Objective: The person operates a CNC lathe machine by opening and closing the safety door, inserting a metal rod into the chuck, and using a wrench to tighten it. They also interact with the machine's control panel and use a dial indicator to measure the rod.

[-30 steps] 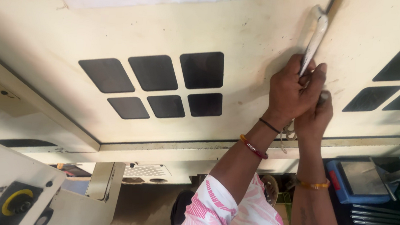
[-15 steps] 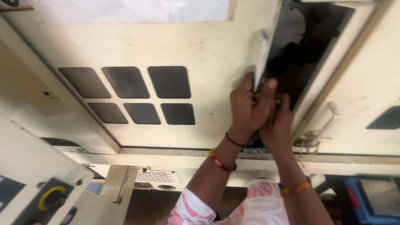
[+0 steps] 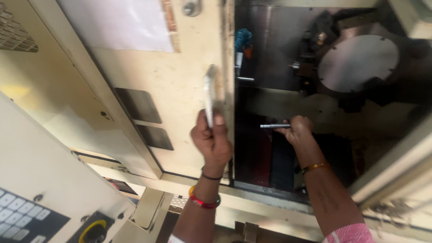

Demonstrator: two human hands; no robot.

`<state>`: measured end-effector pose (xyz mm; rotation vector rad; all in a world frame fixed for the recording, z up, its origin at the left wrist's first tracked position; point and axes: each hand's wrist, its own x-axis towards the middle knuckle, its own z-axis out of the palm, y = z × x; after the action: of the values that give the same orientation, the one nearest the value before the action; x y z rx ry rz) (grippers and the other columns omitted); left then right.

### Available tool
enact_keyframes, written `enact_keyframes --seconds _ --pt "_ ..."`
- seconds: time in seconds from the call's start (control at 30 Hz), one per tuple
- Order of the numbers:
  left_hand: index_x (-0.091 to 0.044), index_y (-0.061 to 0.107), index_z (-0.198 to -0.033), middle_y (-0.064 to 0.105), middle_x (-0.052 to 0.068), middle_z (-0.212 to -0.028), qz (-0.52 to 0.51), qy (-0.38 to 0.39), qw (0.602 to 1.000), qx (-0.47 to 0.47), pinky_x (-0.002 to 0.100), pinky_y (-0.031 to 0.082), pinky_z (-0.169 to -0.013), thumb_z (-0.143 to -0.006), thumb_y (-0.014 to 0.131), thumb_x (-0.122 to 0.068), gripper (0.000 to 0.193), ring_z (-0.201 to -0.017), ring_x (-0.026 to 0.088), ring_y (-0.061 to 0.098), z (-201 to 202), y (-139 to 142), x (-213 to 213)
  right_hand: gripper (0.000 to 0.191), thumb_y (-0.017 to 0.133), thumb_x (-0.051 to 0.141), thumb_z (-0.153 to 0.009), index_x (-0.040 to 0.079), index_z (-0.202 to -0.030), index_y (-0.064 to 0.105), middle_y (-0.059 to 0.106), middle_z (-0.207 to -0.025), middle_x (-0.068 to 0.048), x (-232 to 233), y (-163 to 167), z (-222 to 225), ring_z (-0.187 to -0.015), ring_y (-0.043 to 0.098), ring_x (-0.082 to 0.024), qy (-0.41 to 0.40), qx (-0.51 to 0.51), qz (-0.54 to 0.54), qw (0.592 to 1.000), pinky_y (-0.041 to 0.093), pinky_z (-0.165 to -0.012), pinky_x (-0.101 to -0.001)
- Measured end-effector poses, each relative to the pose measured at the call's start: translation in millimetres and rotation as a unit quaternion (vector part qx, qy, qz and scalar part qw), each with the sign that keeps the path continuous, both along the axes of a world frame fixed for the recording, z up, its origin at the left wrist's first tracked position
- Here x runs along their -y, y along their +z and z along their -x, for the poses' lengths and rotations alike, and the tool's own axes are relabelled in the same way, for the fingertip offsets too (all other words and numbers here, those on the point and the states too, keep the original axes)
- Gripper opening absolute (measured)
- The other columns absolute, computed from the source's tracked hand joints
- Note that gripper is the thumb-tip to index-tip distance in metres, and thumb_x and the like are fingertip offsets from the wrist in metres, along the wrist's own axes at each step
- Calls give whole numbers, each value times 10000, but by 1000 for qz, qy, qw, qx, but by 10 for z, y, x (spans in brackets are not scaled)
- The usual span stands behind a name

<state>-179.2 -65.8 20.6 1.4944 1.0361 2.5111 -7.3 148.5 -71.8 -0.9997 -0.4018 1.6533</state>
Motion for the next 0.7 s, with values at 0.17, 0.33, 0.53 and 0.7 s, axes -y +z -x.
enact_keyframes --seconds 0.17,0.33,0.53,0.7 --pt "-25 593 -984 461 -64 -648 -33 -15 998 51 216 265 -492 -1064 604 -272 260 -553 13 371 515 -113 -10 760 236 -184 -951 136 -1581 -42 430 -1288 -212 -375 15 483 -975 624 -220 31 70 -41 996 548 -929 -569" --pt "-23 585 -994 438 -51 -677 -64 -11 995 71 212 246 -494 -1067 614 -251 241 -560 17 353 922 -179 -6 621 370 14 -990 119 -1531 85 484 -1282 -223 -729 6 1004 -869 633 -250 12 115 -93 989 557 -820 -502" --pt "-41 541 -955 436 -32 -686 -87 6 993 78 217 257 -477 -1064 625 -253 252 -550 27 361 1186 -202 12 864 689 456 -985 73 -1455 72 496 -1354 -275 -799 195 1459 -958 700 -301 50 65 -74 994 613 -739 -450" --pt "-49 529 -942 436 -27 -689 -99 28 992 68 227 283 -485 -1080 628 -271 279 -559 38 374 1265 -191 33 816 635 436 -967 58 -1452 98 504 -1358 -293 -839 382 1707 -1061 726 -353 117 37 -81 989 606 -788 -484"
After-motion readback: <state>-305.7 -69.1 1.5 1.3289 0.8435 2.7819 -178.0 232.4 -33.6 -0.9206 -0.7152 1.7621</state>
